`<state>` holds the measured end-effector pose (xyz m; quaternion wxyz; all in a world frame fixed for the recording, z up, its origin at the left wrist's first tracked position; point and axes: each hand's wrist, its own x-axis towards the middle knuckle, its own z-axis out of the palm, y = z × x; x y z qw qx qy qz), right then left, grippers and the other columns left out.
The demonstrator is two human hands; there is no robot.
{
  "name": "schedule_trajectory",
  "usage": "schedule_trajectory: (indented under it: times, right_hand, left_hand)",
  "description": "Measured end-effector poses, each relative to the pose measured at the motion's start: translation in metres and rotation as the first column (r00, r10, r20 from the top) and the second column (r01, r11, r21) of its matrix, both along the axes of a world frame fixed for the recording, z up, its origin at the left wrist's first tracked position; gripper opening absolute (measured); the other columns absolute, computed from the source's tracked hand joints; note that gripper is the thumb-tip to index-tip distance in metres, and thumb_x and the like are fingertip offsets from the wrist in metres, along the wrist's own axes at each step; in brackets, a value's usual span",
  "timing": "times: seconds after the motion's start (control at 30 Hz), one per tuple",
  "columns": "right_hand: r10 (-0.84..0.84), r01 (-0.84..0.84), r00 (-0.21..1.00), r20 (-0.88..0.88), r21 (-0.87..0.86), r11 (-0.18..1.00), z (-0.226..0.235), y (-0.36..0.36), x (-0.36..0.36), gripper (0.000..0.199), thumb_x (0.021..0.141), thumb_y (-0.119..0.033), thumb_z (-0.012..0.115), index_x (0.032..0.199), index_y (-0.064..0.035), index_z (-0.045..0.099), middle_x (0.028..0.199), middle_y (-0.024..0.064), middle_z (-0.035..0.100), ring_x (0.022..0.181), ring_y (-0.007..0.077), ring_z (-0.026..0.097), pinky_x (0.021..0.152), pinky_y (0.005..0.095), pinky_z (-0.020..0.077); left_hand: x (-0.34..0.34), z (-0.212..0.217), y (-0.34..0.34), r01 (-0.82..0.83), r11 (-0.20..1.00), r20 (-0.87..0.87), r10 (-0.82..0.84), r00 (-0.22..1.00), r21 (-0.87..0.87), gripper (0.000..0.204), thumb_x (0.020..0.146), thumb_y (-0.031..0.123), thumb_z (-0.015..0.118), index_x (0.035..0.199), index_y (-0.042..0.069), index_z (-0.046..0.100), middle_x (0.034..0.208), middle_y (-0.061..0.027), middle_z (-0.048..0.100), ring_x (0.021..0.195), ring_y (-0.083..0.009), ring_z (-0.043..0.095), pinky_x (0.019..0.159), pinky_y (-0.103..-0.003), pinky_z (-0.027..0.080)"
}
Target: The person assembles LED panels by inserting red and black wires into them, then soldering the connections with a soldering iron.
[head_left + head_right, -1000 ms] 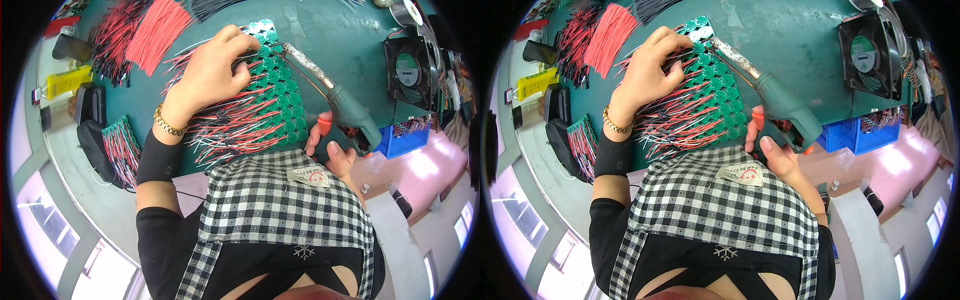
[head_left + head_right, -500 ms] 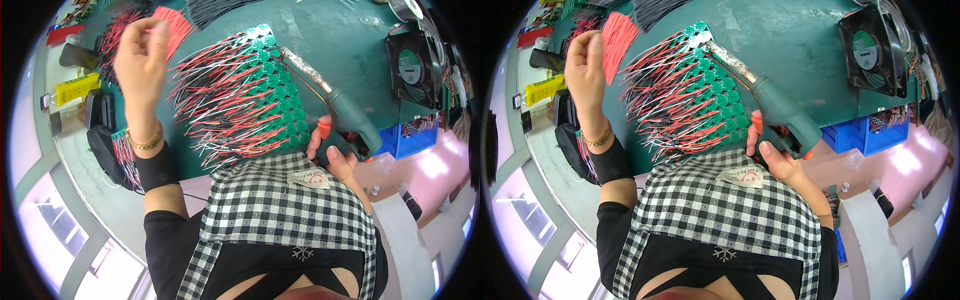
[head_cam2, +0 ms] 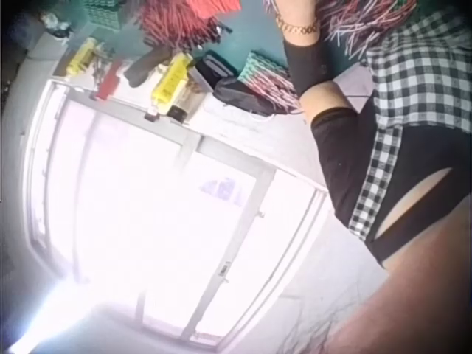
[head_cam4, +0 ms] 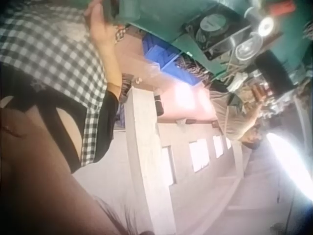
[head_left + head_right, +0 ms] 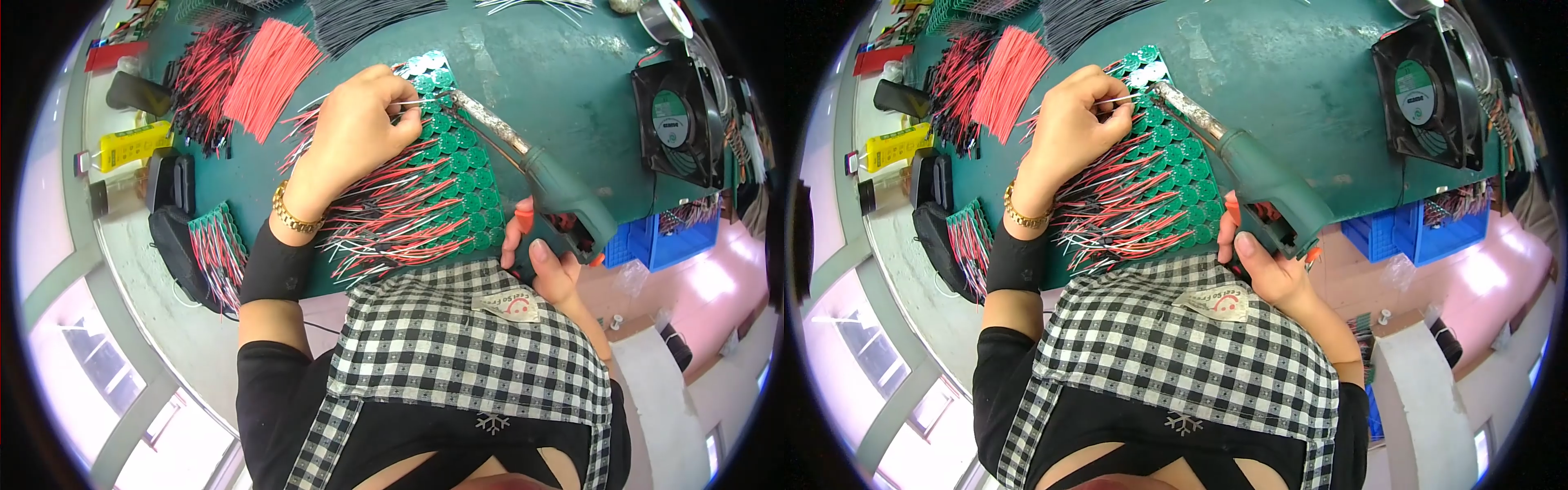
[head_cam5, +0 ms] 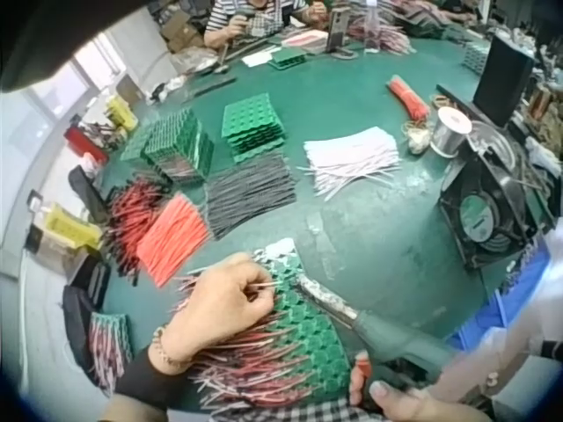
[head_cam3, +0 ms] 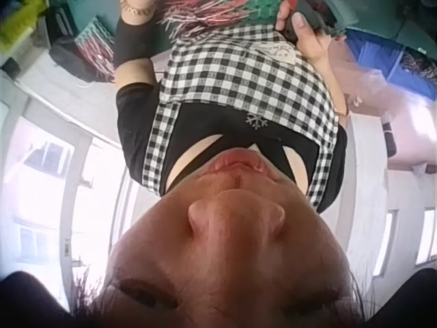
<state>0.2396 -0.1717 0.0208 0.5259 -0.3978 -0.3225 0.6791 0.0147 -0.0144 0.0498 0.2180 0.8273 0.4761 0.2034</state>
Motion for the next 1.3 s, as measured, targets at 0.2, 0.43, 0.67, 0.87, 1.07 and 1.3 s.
schedule_trajectory:
  times: [0.2, 0.43, 0.67, 0.87, 1.07, 1.3]
  right_hand:
    - [0.025, -0.025, 1.000, -0.002, 0.003, 1.000, 0.001, 0.004, 0.000, 0.046, 0.087, -0.029, 0.060, 0.120, 0.0000, 0.046, 0.079, 0.0127, 0.057, 0.062, 0.0173, 0.055, 0.057, 0.0284, 0.0460]
    - [0.040, -0.040, 0.999, 0.001, 0.008, 0.999, -0.003, 0.004, 0.000, 0.045, 0.088, -0.028, 0.059, 0.120, 0.0005, 0.046, 0.080, 0.0130, 0.057, 0.061, 0.0177, 0.055, 0.056, 0.0281, 0.0458]
    - [0.001, -0.001, 1.000, -0.028, 0.006, 1.000, -0.004, 0.000, -0.002, 0.052, 0.086, -0.030, 0.061, 0.123, 0.0015, 0.042, 0.080, 0.0129, 0.056, 0.061, 0.0173, 0.056, 0.055, 0.0277, 0.0455]
    - [-0.049, 0.050, 0.997, -0.056, 0.020, 0.999, -0.007, 0.000, -0.004, 0.057, 0.084, -0.033, 0.064, 0.123, 0.0011, 0.041, 0.079, 0.0125, 0.056, 0.060, 0.0170, 0.056, 0.055, 0.0273, 0.0460]
    - [-0.049, 0.053, 0.994, -0.100, 0.041, 0.998, -0.008, -0.001, -0.006, 0.058, 0.085, -0.032, 0.063, 0.126, 0.0017, 0.040, 0.081, 0.0129, 0.056, 0.062, 0.0171, 0.056, 0.056, 0.0271, 0.0471]
    - [-0.045, 0.055, 0.981, -0.186, 0.051, 0.997, -0.010, -0.010, -0.006, 0.054, 0.086, -0.026, 0.061, 0.128, 0.0009, 0.040, 0.085, 0.0125, 0.055, 0.067, 0.0172, 0.056, 0.061, 0.0288, 0.0477]
  left_hand:
    - [0.000, -0.001, 0.001, -0.027, 0.999, 0.036, 0.029, 0.999, -0.041, 0.006, 0.072, 0.003, 0.068, 0.075, 0.001, 0.064, 0.069, -0.0035, 0.055, 0.058, -0.0088, 0.053, 0.053, -0.022, 0.043]
    - [-0.001, -0.005, 0.003, -0.059, 0.996, 0.043, 0.062, 0.997, -0.067, 0.006, 0.070, 0.011, 0.069, 0.072, 0.006, 0.067, 0.070, -0.0058, 0.060, 0.059, -0.0171, 0.062, 0.055, -0.029, 0.048]
    - [0.000, -0.004, 0.002, -0.067, 0.997, 0.017, 0.067, 0.998, -0.025, 0.008, 0.069, 0.009, 0.069, 0.073, 0.003, 0.066, 0.068, -0.0044, 0.058, 0.058, -0.0135, 0.057, 0.054, -0.027, 0.046]
    - [-0.003, -0.006, 0.004, -0.040, 0.999, 0.043, 0.040, 0.998, 0.006, 0.009, 0.070, 0.006, 0.068, 0.075, -0.001, 0.065, 0.067, -0.0037, 0.056, 0.057, -0.0093, 0.052, 0.054, -0.024, 0.044]
    - [-0.004, -0.004, 0.005, -0.058, 0.998, 0.059, 0.057, 0.997, 0.004, 0.008, 0.068, 0.009, 0.068, 0.072, 0.003, 0.066, 0.067, -0.0064, 0.058, 0.058, -0.0164, 0.057, 0.055, -0.029, 0.047]
    - [-0.007, 0.000, 0.001, -0.049, 0.998, 0.046, 0.048, 0.998, 0.029, 0.006, 0.068, 0.008, 0.067, 0.071, 0.003, 0.066, 0.068, -0.0090, 0.059, 0.057, -0.0186, 0.060, 0.054, -0.029, 0.047]
